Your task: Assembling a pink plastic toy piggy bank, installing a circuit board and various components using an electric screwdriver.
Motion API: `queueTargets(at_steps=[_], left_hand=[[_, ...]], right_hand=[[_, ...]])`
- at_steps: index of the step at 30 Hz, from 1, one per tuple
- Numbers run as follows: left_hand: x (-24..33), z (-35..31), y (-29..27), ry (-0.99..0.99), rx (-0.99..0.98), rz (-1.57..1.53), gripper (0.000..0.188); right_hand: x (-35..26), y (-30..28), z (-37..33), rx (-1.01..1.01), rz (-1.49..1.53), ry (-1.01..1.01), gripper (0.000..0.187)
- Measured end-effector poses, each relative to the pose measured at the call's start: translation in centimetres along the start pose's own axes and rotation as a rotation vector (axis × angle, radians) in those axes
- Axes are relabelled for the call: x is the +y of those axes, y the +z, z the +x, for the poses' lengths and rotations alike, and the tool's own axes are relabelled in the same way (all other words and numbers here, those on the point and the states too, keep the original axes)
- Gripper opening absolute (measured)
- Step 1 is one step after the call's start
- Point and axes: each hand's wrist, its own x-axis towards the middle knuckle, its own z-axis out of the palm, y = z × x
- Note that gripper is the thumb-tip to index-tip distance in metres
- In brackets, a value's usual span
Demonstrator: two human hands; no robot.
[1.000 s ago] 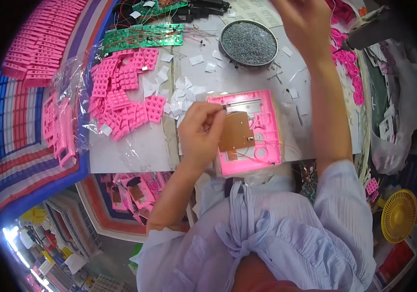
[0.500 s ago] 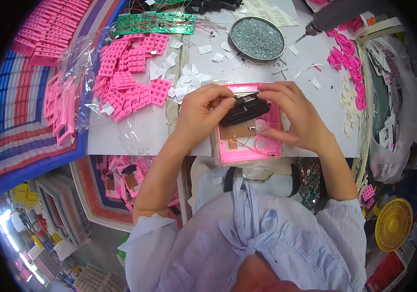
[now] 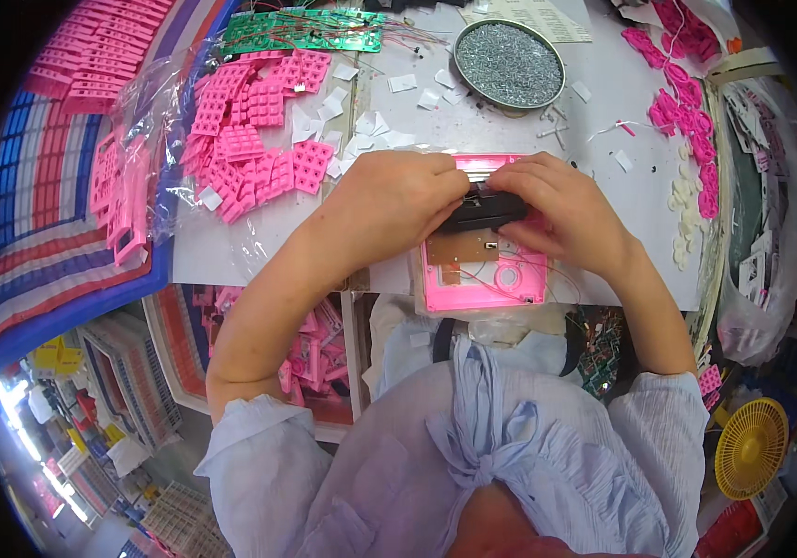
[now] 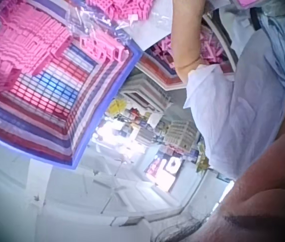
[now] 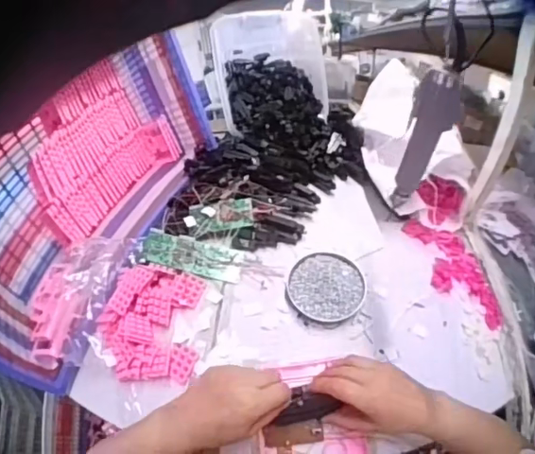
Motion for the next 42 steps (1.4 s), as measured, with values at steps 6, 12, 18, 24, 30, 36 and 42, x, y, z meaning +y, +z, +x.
queueTargets(at_steps=[6,12,18,24,30,36,42], left_hand=[[0.5,0.4,-0.3,0.041,-0.090,0.114,0.011],[2.2,-1.3,1.0,-0.052,-0.016,0.073,0.014],[1.6,-0.8,1.0,-0.429,-0.025,-0.353,0.018],[1.4,-0.5,0.8,-0.488,-0.086,-0.528,0.020],[1.3,-0.3,0.9,-0.452,-0.104,-0.463,0.019],[1.5,-0.1,0.7,-0.481,-0.118,-0.427,0.017],[0.7,0.5,1.0,-0.510,-0.130,-0.518,0.017]], right_hand=[[-0.8,0.1,0.2,-0.034,-0.041,-0.026,0.054],[-1.4,-0.1,0.5,-0.115,-0.091,-0.009,0.051],[-2.8,0.4,0.4,-0.067,-0.251,-0.042,0.035],[-3.5,0.4,0.1,-0.055,-0.324,-0.042,0.035],[-3.6,0.4,-0.4,-0.040,-0.353,-0.085,0.036],[-4.4,0.3,0.1,-0.061,-0.364,-0.049,0.040],[-5.7,0.3,0.3,-0.104,-0.523,-0.018,0.042]])
